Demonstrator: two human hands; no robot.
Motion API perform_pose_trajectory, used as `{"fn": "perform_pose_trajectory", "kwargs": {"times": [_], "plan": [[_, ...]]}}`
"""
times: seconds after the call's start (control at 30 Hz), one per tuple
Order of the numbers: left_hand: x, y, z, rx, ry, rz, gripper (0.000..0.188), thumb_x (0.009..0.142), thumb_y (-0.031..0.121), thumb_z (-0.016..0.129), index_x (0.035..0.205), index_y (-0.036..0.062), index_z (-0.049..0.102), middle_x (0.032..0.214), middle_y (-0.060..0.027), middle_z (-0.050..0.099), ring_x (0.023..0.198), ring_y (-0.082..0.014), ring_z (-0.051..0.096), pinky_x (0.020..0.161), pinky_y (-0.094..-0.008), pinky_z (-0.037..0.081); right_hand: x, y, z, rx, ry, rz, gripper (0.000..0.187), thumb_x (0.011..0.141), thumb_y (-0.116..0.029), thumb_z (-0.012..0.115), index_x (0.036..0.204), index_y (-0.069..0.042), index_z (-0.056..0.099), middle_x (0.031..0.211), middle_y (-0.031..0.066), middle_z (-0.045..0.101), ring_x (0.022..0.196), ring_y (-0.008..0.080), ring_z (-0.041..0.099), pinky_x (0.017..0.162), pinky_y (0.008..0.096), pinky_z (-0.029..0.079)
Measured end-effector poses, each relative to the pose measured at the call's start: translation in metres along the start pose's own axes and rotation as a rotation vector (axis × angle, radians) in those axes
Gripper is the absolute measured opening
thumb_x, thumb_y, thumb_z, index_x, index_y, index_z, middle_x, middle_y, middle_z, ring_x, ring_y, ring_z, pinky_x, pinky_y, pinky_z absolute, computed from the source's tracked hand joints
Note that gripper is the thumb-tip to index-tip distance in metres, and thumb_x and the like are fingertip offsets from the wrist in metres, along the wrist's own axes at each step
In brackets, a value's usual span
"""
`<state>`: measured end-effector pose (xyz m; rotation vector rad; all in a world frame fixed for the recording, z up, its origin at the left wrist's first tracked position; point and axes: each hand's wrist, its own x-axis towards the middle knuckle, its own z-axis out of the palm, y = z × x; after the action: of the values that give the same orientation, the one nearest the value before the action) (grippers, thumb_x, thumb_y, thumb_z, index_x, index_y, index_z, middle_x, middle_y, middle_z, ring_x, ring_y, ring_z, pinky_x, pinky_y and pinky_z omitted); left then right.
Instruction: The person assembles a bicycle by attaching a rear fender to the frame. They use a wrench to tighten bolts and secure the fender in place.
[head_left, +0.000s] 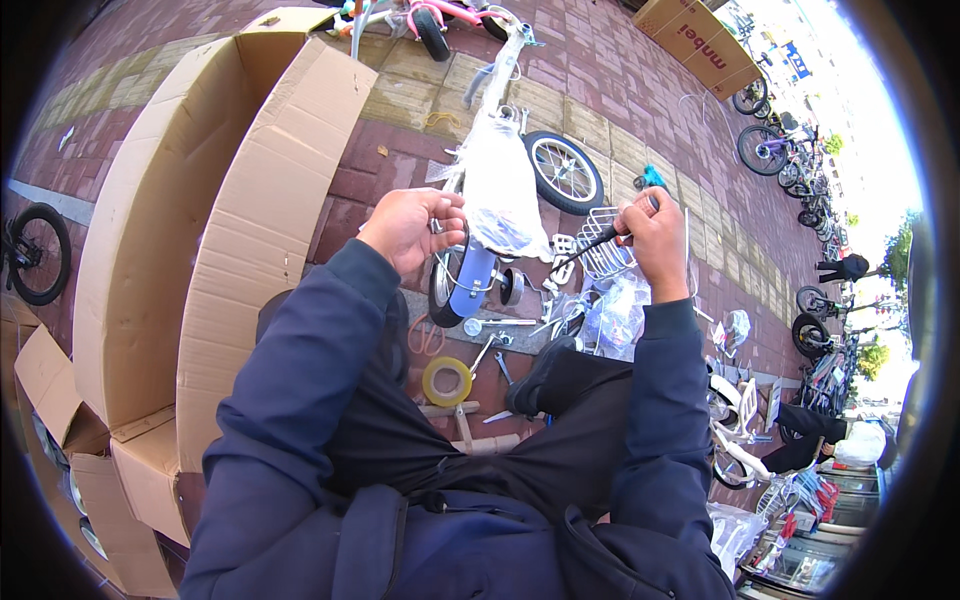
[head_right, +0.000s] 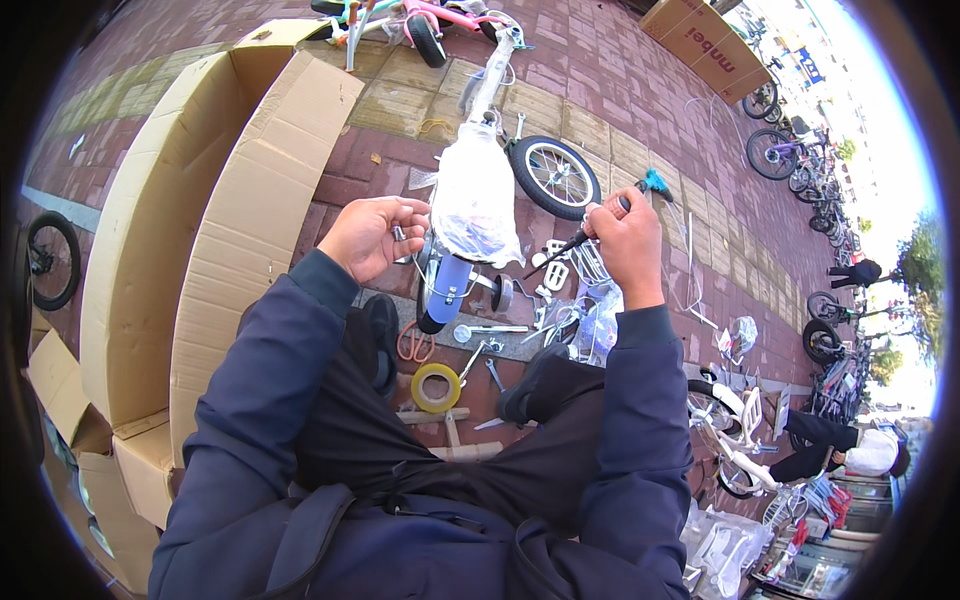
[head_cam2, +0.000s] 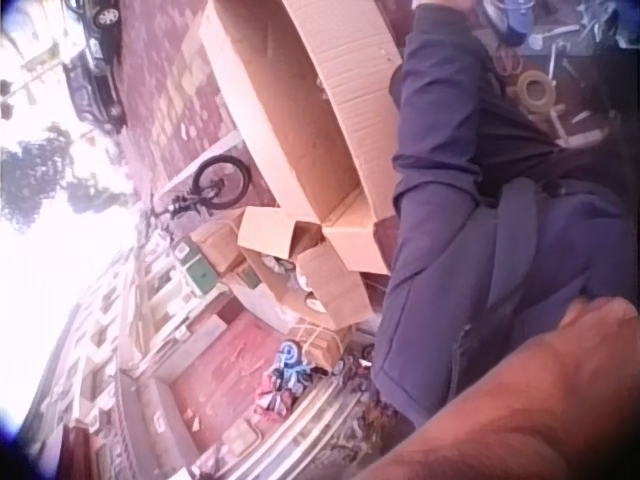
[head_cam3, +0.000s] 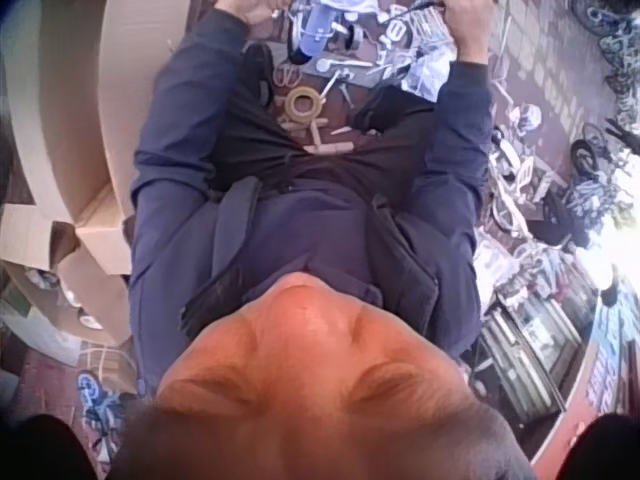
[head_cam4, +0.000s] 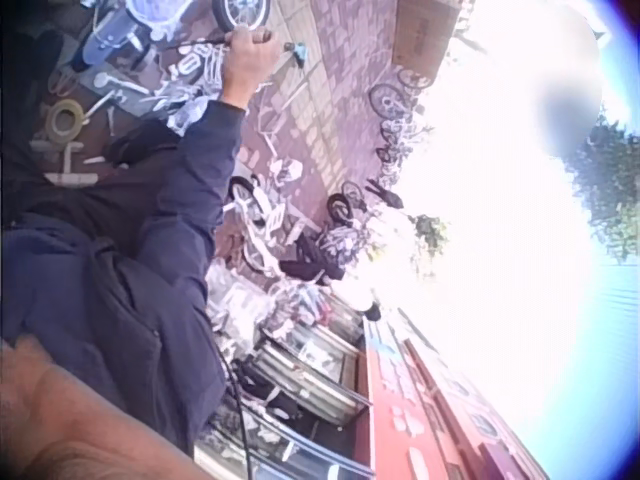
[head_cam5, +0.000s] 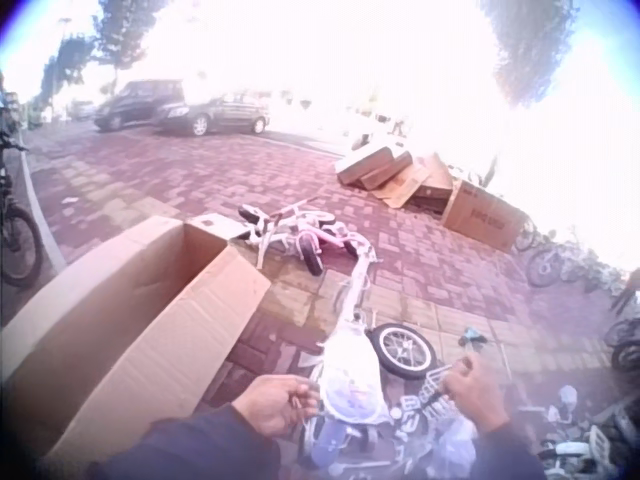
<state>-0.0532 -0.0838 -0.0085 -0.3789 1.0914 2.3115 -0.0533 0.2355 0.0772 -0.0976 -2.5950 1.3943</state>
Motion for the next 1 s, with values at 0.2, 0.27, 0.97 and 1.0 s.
{"fn": "perform_pose_trajectory", "kwargs": {"times": [0.2, 0.27, 0.97, 1.0], "plan": [[-0.025, 0.001, 0.031, 0.161, -0.120, -0.020, 0.030, 0.104, 0.022, 0.047, 0.108, -0.0037, 0.063, 0.083, -0.0034, 0.063, 0.065, -0.0072, 0.054, 0.052, -0.0198, 0.046, -0.039, -0.099, 0.008, -0.129, -0.185, -0.216, 0.022, 0.083, -0.016, 0.072, 0.080, -0.002, 0.055, 0.061, 0.0025, 0.058, 0.058, 0.0099, 0.058, 0.058, 0.0274, 0.047], [-0.033, 0.002, 0.039, 0.256, -0.243, -0.079, 0.032, 0.104, 0.024, 0.046, 0.108, -0.0031, 0.063, 0.080, -0.0024, 0.062, 0.059, -0.0054, 0.048, 0.045, -0.0181, 0.037, -0.043, -0.116, 0.020, -0.213, -0.202, -0.263, 0.024, 0.082, -0.018, 0.073, 0.079, -0.003, 0.055, 0.060, 0.0036, 0.055, 0.056, 0.0112, 0.057, 0.056, 0.0286, 0.045], [-0.045, -0.001, 0.016, -0.143, 0.213, 0.264, 0.029, 0.103, 0.030, 0.046, 0.080, 0.0128, 0.042, 0.069, -0.0004, 0.045, 0.048, -0.0065, 0.034, 0.033, -0.0207, 0.026, -0.240, 0.300, 0.186, -0.544, -0.737, 0.461, 0.019, 0.086, -0.012, 0.058, 0.092, 0.001, 0.070, 0.095, 0.0236, 0.071, 0.089, 0.0368, 0.071, 0.077, 0.0468, 0.057], [-0.050, -0.001, 0.025, -0.089, 0.216, 0.235, 0.028, 0.103, 0.030, 0.046, 0.081, 0.0139, 0.040, 0.070, 0.0003, 0.043, 0.047, -0.0062, 0.032, 0.035, -0.0203, 0.024, -0.253, 0.319, 0.194, -0.518, -0.697, 0.554, 0.020, 0.088, -0.013, 0.055, 0.095, 0.001, 0.069, 0.098, 0.0246, 0.070, 0.088, 0.0374, 0.070, 0.077, 0.0471, 0.057]]}}
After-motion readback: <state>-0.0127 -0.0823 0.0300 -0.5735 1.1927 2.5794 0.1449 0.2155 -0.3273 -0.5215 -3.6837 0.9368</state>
